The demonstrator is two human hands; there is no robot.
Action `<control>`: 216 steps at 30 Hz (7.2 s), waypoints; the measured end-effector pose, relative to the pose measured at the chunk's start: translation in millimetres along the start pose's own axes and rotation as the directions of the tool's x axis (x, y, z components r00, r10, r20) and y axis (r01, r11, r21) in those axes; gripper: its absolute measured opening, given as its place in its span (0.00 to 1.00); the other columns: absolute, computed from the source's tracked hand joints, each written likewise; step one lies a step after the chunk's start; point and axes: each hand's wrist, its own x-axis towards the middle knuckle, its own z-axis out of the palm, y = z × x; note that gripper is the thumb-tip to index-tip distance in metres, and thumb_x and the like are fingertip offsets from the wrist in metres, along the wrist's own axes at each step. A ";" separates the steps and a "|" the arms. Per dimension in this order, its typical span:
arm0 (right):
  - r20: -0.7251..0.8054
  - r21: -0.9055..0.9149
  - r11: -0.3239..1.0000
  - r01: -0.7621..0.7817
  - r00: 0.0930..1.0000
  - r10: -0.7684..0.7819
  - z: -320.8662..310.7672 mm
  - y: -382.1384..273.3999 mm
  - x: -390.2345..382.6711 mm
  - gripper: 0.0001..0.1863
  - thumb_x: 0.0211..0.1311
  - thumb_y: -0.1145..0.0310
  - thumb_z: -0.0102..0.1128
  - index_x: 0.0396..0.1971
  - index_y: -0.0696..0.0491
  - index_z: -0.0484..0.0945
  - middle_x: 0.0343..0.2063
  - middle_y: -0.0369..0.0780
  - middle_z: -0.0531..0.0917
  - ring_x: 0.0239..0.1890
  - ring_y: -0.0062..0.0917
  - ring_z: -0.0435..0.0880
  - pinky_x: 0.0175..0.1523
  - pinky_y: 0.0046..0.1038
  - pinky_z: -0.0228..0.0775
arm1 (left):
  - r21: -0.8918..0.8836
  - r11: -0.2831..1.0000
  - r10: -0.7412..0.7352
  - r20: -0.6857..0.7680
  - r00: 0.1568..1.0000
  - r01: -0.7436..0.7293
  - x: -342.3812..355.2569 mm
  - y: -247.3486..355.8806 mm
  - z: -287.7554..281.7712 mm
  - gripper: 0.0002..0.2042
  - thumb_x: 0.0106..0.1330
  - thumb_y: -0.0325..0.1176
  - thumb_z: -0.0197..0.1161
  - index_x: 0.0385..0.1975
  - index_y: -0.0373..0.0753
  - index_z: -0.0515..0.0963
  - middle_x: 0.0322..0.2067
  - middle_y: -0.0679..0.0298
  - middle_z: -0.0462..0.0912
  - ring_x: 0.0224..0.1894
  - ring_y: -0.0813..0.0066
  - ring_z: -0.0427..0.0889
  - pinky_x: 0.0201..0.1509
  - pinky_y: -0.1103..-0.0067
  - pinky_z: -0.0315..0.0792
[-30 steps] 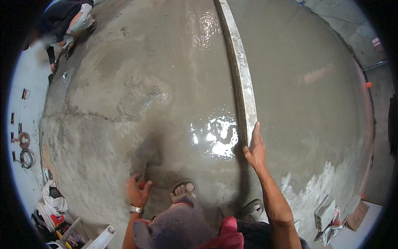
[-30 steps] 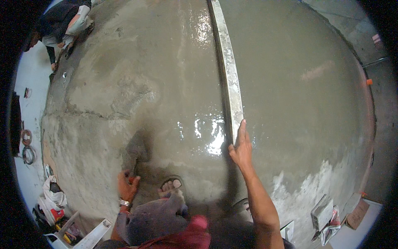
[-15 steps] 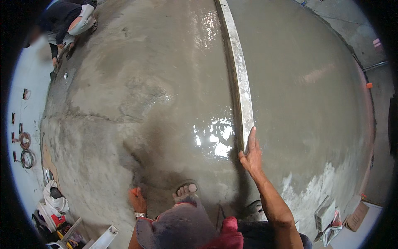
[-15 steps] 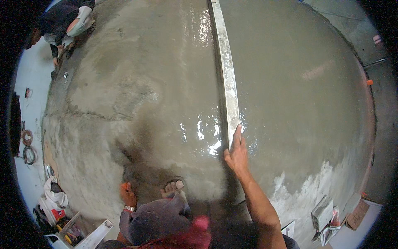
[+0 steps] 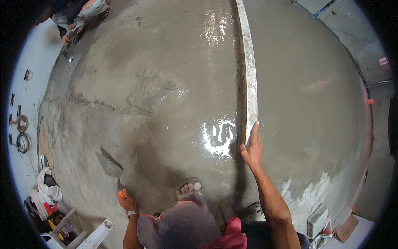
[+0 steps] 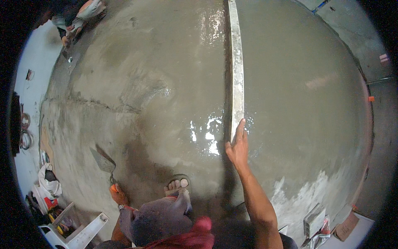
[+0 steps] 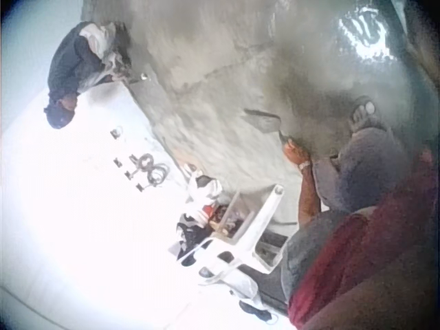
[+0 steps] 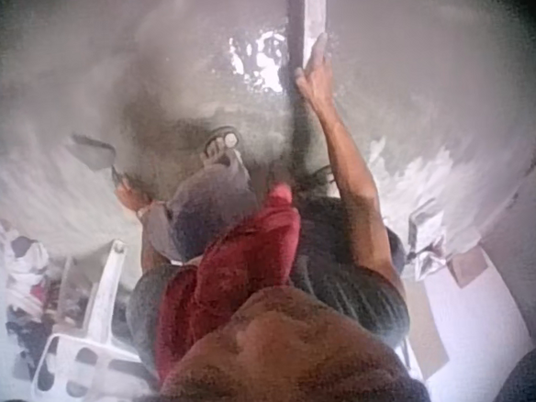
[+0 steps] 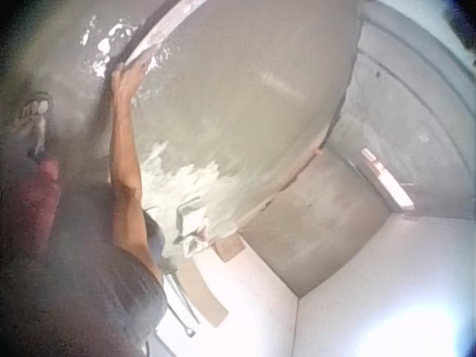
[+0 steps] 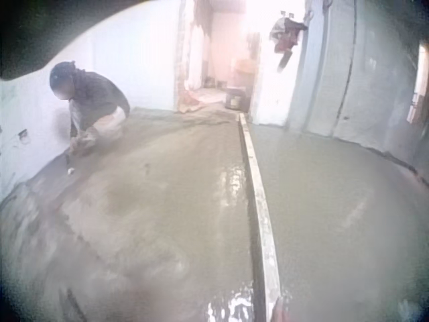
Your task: The person uses a long straightedge to screed and level wet concrete on a floor, repeatedly dragging the tool across the surface to create a flat plane. A second worker is visible in the background smoothing the edges with a trowel.
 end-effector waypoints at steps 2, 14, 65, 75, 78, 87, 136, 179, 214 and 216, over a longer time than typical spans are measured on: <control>0.003 -0.031 0.999 0.020 1.000 -0.020 2.4 -3.7 0.3 0.53 0.41 0.75 0.55 0.69 0.54 0.35 0.53 0.62 0.65 0.53 0.56 0.68 0.59 0.42 0.61 | -0.005 1.000 0.025 -0.058 0.998 -0.025 -1.7 11.0 1.9 0.17 0.67 0.44 0.55 0.30 0.33 0.68 0.22 0.53 0.71 0.25 0.58 0.71 0.31 0.68 0.66; 0.051 -0.056 0.998 -0.033 0.998 0.035 16.3 -22.6 15.0 0.54 0.41 0.73 0.55 0.69 0.50 0.34 0.56 0.62 0.63 0.54 0.56 0.68 0.59 0.44 0.62 | 0.081 0.997 -0.013 -0.025 1.000 0.015 0.3 -0.8 3.2 0.18 0.66 0.46 0.55 0.32 0.34 0.68 0.25 0.50 0.74 0.28 0.48 0.74 0.33 0.65 0.67; 0.070 -0.085 0.995 0.044 0.997 -0.038 89.0 -101.6 8.6 0.53 0.46 0.75 0.59 0.68 0.54 0.33 0.48 0.62 0.62 0.47 0.55 0.69 0.55 0.43 0.63 | 0.066 0.985 -0.169 0.210 0.963 0.158 -3.8 -4.4 -4.1 0.30 0.66 0.51 0.52 0.51 0.25 0.67 0.38 0.38 0.77 0.41 0.41 0.76 0.44 0.62 0.69; 0.060 -0.058 0.993 0.105 0.993 -0.102 100.0 -120.9 33.9 0.52 0.46 0.75 0.57 0.69 0.51 0.34 0.46 0.63 0.62 0.47 0.56 0.69 0.56 0.46 0.62 | 0.254 0.962 -0.117 0.050 0.992 0.101 -11.5 -11.4 2.7 0.32 0.65 0.50 0.54 0.55 0.24 0.65 0.50 0.36 0.72 0.52 0.40 0.72 0.56 0.61 0.65; 0.059 -0.156 0.980 0.123 0.992 -0.115 110.8 -116.1 16.2 0.52 0.46 0.75 0.58 0.68 0.55 0.35 0.47 0.62 0.61 0.48 0.56 0.67 0.56 0.43 0.61 | 0.205 0.971 -0.149 0.114 0.982 0.123 -8.7 -0.2 1.3 0.32 0.65 0.50 0.53 0.56 0.24 0.63 0.51 0.36 0.71 0.53 0.40 0.71 0.58 0.61 0.65; 0.017 -0.103 0.983 0.150 0.989 -0.149 123.9 -125.6 33.1 0.52 0.46 0.74 0.56 0.69 0.50 0.34 0.46 0.62 0.62 0.47 0.56 0.70 0.54 0.42 0.65 | 0.102 0.973 -0.219 0.138 0.966 0.206 -7.8 6.3 -1.8 0.32 0.65 0.50 0.54 0.56 0.25 0.64 0.47 0.38 0.74 0.49 0.42 0.73 0.54 0.62 0.67; 0.037 -0.012 0.989 0.146 0.989 -0.145 216.8 -221.2 25.7 0.53 0.46 0.68 0.59 0.68 0.57 0.33 0.52 0.71 0.53 0.56 0.64 0.57 0.63 0.48 0.51 | 0.080 0.990 0.096 0.252 0.963 -0.119 -9.0 5.1 1.9 0.18 0.65 0.47 0.52 0.41 0.39 0.76 0.37 0.51 0.79 0.41 0.47 0.76 0.44 0.58 0.69; 0.127 -0.079 0.997 -0.009 0.992 0.019 45.5 -85.4 53.6 0.56 0.42 0.72 0.61 0.70 0.42 0.35 0.56 0.69 0.55 0.58 0.61 0.61 0.65 0.43 0.56 | 0.091 0.949 -0.314 0.177 0.933 0.302 -6.5 42.4 -19.1 0.14 0.64 0.42 0.54 0.32 0.35 0.75 0.34 0.50 0.79 0.38 0.48 0.76 0.45 0.61 0.68; 0.003 0.177 0.973 -0.151 0.988 0.153 -228.7 108.6 143.0 0.46 0.57 0.60 0.60 0.68 0.58 0.43 0.45 0.53 0.79 0.44 0.37 0.82 0.42 0.32 0.76 | -0.495 0.692 0.526 0.844 -0.103 -0.526 -59.8 286.7 5.0 0.21 0.68 0.50 0.52 0.44 0.35 0.72 0.37 0.53 0.81 0.34 0.62 0.80 0.39 0.69 0.73; -0.008 0.220 0.965 -0.144 0.989 0.150 -233.8 113.0 137.7 0.46 0.57 0.60 0.61 0.68 0.58 0.43 0.44 0.53 0.79 0.43 0.37 0.82 0.41 0.31 0.76 | -0.586 0.623 0.515 0.806 -0.292 -0.518 -118.7 313.2 44.4 0.20 0.67 0.50 0.54 0.46 0.39 0.71 0.38 0.49 0.80 0.38 0.48 0.80 0.41 0.62 0.72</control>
